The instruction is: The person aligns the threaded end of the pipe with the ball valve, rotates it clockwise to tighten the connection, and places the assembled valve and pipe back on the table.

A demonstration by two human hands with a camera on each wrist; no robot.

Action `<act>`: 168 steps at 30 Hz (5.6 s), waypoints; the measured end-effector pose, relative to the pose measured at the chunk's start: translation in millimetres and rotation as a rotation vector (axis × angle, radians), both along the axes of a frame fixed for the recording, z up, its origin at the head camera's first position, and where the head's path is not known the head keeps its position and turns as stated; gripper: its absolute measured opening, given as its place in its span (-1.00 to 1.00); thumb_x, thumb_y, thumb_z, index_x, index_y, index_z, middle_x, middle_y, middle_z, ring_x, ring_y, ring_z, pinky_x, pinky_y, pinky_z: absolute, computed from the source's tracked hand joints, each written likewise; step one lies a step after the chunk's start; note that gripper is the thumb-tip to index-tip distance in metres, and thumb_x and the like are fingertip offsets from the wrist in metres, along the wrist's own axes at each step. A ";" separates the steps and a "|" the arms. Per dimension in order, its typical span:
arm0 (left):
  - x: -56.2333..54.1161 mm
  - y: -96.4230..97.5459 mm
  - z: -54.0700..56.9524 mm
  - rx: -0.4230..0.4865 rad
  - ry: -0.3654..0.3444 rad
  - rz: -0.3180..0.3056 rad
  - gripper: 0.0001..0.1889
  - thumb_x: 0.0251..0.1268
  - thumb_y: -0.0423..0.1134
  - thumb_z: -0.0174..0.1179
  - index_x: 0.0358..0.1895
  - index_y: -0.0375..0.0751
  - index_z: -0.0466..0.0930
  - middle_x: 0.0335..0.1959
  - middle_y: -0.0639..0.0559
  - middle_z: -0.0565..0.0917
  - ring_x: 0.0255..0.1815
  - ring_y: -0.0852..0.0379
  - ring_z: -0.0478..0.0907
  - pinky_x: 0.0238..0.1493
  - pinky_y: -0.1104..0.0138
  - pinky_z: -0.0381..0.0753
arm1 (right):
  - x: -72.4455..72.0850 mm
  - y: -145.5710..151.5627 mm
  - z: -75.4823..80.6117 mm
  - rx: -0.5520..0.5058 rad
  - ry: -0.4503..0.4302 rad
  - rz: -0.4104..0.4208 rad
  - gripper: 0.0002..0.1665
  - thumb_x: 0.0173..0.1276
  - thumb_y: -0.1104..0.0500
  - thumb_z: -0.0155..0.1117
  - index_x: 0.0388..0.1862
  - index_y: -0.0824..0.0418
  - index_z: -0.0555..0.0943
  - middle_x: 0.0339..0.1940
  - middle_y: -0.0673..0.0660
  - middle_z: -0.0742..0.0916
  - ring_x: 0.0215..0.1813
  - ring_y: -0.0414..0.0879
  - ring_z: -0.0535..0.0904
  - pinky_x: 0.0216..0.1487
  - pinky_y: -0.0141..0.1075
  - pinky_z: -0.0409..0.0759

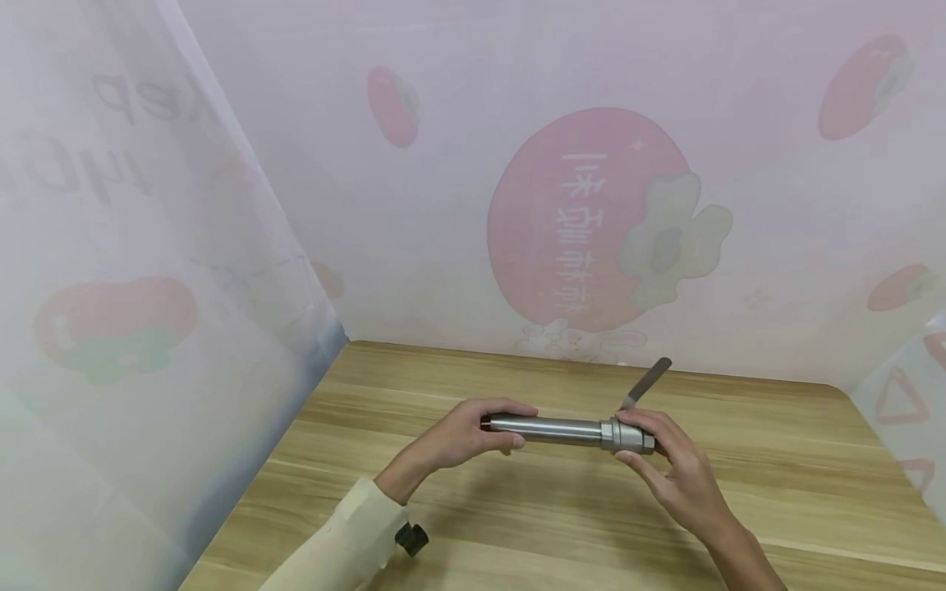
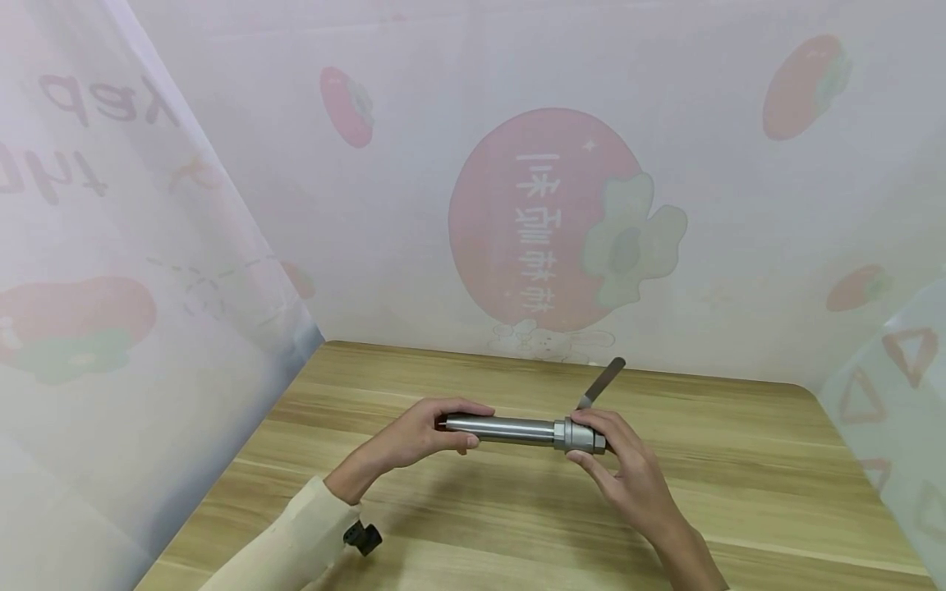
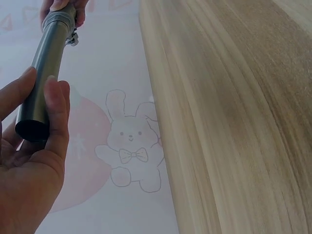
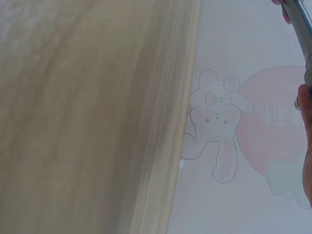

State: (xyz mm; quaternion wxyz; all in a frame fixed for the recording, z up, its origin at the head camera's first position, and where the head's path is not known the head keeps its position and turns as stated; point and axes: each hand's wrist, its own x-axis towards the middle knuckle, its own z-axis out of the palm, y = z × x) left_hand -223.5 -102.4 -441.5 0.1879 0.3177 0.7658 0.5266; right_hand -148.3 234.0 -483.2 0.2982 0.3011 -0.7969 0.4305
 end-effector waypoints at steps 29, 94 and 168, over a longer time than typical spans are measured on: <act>-2.3 -1.9 -4.9 0.087 -0.072 -0.013 -0.58 0.63 -0.18 0.29 0.46 -0.04 0.66 0.42 -0.08 0.68 0.17 0.09 0.72 0.25 0.09 0.78 | -1.6 1.6 -2.4 0.009 -0.004 -0.013 -0.14 0.01 0.66 0.59 0.36 0.32 0.64 0.23 0.25 0.74 0.28 -0.41 0.63 0.13 -0.59 0.68; -4.0 -0.2 -2.2 0.079 -0.069 -0.053 -0.55 0.66 -0.21 0.26 0.48 -0.23 0.60 0.28 -0.20 0.72 0.07 0.05 0.73 0.05 0.22 0.82 | 0.0 3.7 -0.5 0.018 -0.042 -0.035 -0.17 0.09 0.62 0.60 0.38 0.29 0.64 0.25 0.23 0.73 0.31 -0.42 0.60 0.15 -0.58 0.68; -3.6 1.2 -0.5 0.037 -0.053 -0.019 -0.56 0.73 -0.10 0.19 0.48 -0.18 0.62 0.33 -0.13 0.72 0.09 -0.01 0.74 0.07 0.26 0.80 | 0.1 2.8 0.1 0.023 -0.041 -0.036 -0.18 0.10 0.61 0.60 0.37 0.29 0.64 0.24 0.23 0.73 0.26 -0.42 0.61 0.14 -0.60 0.67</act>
